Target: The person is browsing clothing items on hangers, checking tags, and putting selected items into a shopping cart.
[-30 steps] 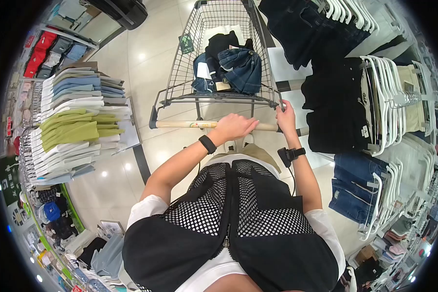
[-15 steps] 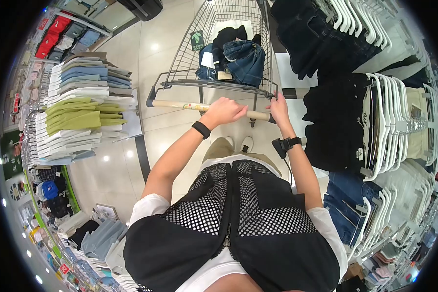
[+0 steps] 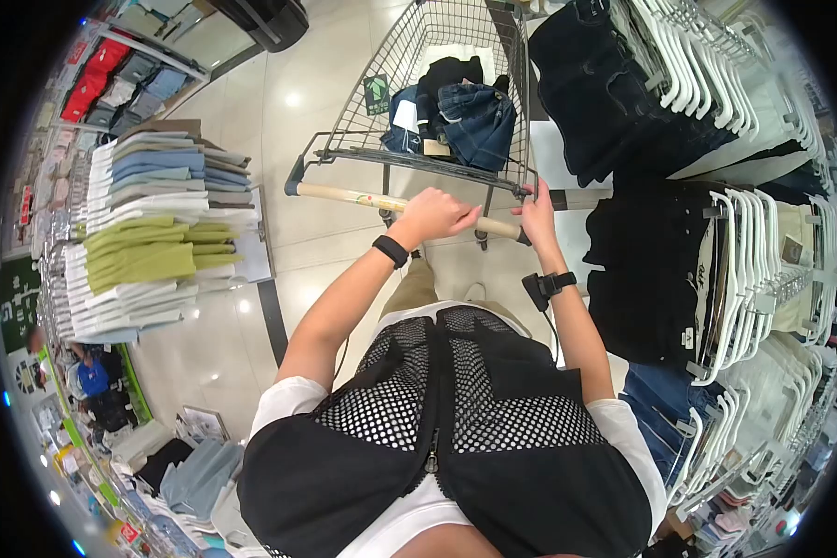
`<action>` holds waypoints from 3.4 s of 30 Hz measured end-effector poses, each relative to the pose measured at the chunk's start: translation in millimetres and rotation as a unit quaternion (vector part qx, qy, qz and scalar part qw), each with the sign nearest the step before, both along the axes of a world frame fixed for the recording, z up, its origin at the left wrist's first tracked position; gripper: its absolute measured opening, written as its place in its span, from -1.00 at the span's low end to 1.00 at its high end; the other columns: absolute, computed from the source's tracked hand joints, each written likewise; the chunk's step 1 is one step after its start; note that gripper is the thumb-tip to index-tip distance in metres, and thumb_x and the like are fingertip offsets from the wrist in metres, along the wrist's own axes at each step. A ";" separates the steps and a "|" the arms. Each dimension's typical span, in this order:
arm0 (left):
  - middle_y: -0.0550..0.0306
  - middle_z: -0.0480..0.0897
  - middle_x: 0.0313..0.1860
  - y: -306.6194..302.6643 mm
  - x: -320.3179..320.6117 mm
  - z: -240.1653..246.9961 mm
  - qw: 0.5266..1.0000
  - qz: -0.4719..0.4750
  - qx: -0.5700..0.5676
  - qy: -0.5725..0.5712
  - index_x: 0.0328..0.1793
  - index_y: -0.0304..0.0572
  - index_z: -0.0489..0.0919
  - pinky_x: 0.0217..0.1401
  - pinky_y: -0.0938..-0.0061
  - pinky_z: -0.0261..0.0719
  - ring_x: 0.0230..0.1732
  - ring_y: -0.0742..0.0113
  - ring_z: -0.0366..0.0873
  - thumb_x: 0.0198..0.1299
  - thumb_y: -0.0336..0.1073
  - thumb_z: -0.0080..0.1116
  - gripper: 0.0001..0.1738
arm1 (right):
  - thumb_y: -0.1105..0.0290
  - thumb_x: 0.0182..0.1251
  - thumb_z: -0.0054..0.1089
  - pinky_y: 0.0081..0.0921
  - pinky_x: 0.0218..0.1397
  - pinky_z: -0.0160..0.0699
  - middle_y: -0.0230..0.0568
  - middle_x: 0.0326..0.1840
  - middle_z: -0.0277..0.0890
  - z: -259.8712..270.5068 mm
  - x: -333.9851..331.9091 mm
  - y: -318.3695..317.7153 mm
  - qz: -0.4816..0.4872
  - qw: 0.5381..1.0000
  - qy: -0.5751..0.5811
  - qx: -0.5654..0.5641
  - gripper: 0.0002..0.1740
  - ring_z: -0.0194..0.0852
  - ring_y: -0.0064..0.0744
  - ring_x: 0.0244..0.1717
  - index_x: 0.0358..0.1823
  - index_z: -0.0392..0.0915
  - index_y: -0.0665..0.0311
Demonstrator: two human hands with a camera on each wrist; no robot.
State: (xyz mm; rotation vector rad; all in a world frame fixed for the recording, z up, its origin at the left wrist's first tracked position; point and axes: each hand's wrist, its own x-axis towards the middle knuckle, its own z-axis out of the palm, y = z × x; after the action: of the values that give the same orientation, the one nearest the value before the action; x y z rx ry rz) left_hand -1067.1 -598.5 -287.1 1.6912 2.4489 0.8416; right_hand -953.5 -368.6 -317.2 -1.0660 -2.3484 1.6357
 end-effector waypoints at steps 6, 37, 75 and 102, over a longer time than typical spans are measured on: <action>0.08 0.56 -0.73 3.7 -43.3 -11.9 0.996 -0.041 0.070 0.021 -0.66 -0.03 0.62 -0.63 0.15 0.46 -0.72 -0.04 0.53 0.55 -0.03 0.21 -0.39 | 0.63 0.53 -0.13 -0.32 -0.02 0.76 0.03 0.39 0.62 24.5 -29.8 -7.8 -0.025 0.999 -0.023 0.008 -0.20 0.75 -0.29 -0.25 0.79 0.22 0.05; 0.01 0.62 -0.67 73.8 -291.5 -35.8 0.984 -0.153 0.031 -0.085 -0.63 -0.11 0.67 -0.49 0.08 0.56 -0.64 -0.11 0.57 0.51 -0.07 0.21 -0.43 | 0.13 0.64 0.20 -0.10 0.31 0.60 0.14 0.07 0.66 0.9 -220.3 49.3 0.015 0.985 -0.023 0.172 -0.61 0.66 0.25 0.19 0.25 0.72 0.22; 0.00 0.58 -0.69 131.1 -422.3 -35.7 0.971 -0.221 0.004 -0.092 -0.58 -0.14 0.73 -0.56 0.13 0.46 -0.64 -0.06 0.54 0.44 -0.12 0.32 -0.53 | -0.01 0.75 -0.08 0.02 0.27 0.60 0.12 -0.01 0.72 -7.2 -326.7 72.1 -0.089 0.981 -0.072 0.154 -0.50 0.67 0.28 0.17 0.35 0.75 0.02; 0.00 0.66 -0.63 195.7 -564.5 -47.8 0.930 -0.352 0.016 -0.104 -0.47 -0.16 0.79 -0.54 0.20 0.51 -0.62 -0.02 0.61 0.45 -0.19 0.35 -0.62 | -0.10 0.82 -0.23 -0.01 0.25 0.59 0.16 0.05 0.77 -7.3 -434.2 85.5 -0.202 0.974 -0.067 0.083 -0.34 0.68 0.30 0.13 0.23 0.78 0.24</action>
State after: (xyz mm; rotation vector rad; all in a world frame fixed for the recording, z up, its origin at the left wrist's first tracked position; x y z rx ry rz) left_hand -1631.6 -402.8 -334.9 2.1308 1.5085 0.8820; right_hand -1387.8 -283.1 -324.4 -1.5313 -2.1080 1.2371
